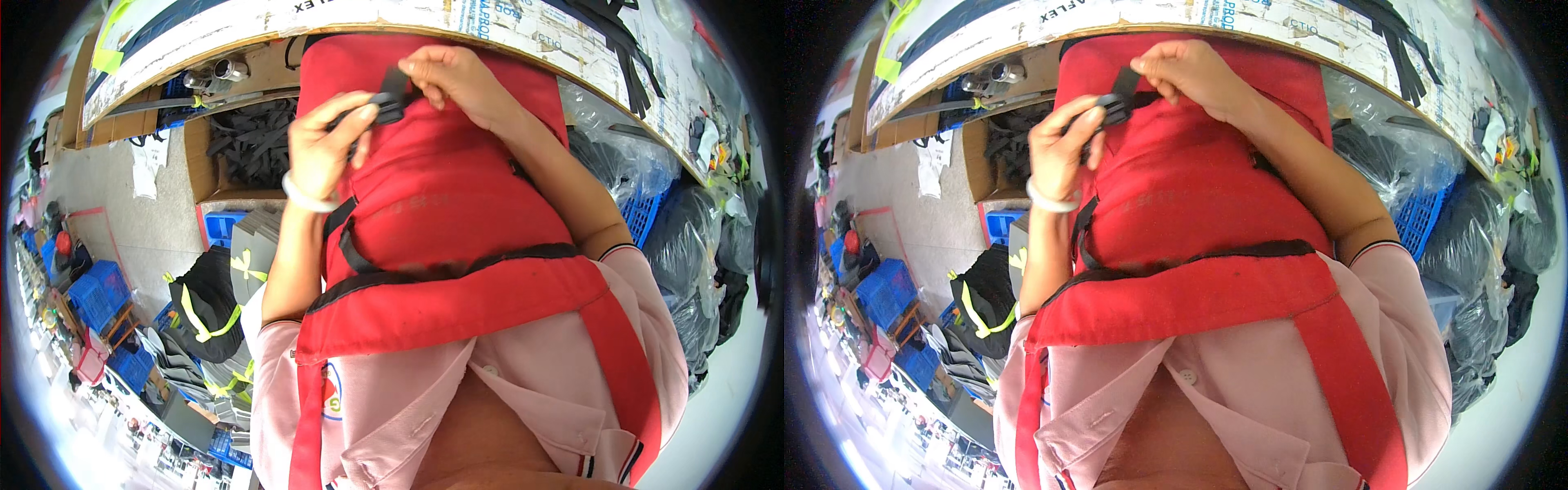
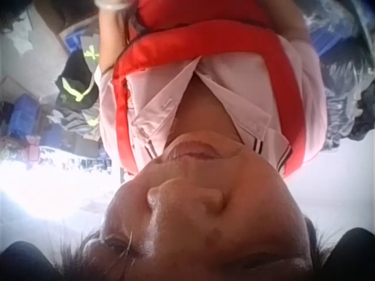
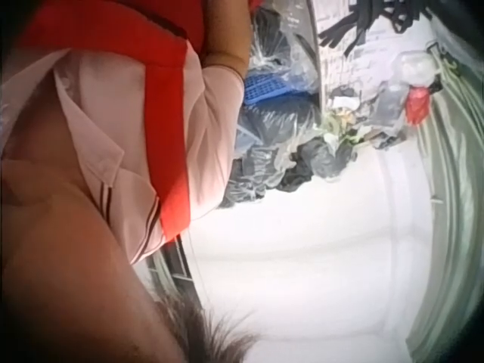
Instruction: The person is threading plastic buckles onto black nylon webbing straps at a factory workbench.
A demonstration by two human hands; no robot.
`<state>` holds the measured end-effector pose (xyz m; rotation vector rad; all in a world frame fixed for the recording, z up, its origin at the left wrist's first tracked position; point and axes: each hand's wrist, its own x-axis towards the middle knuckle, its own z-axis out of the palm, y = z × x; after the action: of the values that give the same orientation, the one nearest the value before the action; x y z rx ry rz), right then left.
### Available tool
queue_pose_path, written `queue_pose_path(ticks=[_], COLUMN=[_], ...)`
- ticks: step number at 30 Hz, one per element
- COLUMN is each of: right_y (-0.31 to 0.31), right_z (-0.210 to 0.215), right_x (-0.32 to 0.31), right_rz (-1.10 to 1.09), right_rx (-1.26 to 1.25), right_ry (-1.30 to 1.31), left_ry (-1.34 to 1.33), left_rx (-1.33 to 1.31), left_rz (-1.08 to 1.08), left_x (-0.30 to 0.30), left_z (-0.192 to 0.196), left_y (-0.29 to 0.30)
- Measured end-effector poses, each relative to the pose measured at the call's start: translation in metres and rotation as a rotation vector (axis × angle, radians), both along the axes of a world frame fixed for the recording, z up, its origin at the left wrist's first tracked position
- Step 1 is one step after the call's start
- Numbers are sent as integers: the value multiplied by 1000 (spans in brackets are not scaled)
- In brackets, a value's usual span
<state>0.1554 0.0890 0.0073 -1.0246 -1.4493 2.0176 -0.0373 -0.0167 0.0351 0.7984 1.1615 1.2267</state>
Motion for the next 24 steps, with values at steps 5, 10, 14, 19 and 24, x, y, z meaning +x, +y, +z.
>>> queue_pose_path(ticks=[5,10,14,19,24], right_y=[9,-10,-23,-17,-6], right_z=[3,18,22,7,6], right_x=[3,-23,-48,-37,-6], right_rz=[-28,188,318,238,99], right_rx=[51,154,127,-41,-340], right_ry=[-58,-142,-64,35,157], left_ry=[460,462,71,-332,-180], left_rx=[-24,66,24,38,-93], left_rz=[414,627,302,169,131], left_x=[-82,-118,-39,2,-15], left_z=[35,22,3,-14,-25], left_y=[-41,-60,-31,-2,7])
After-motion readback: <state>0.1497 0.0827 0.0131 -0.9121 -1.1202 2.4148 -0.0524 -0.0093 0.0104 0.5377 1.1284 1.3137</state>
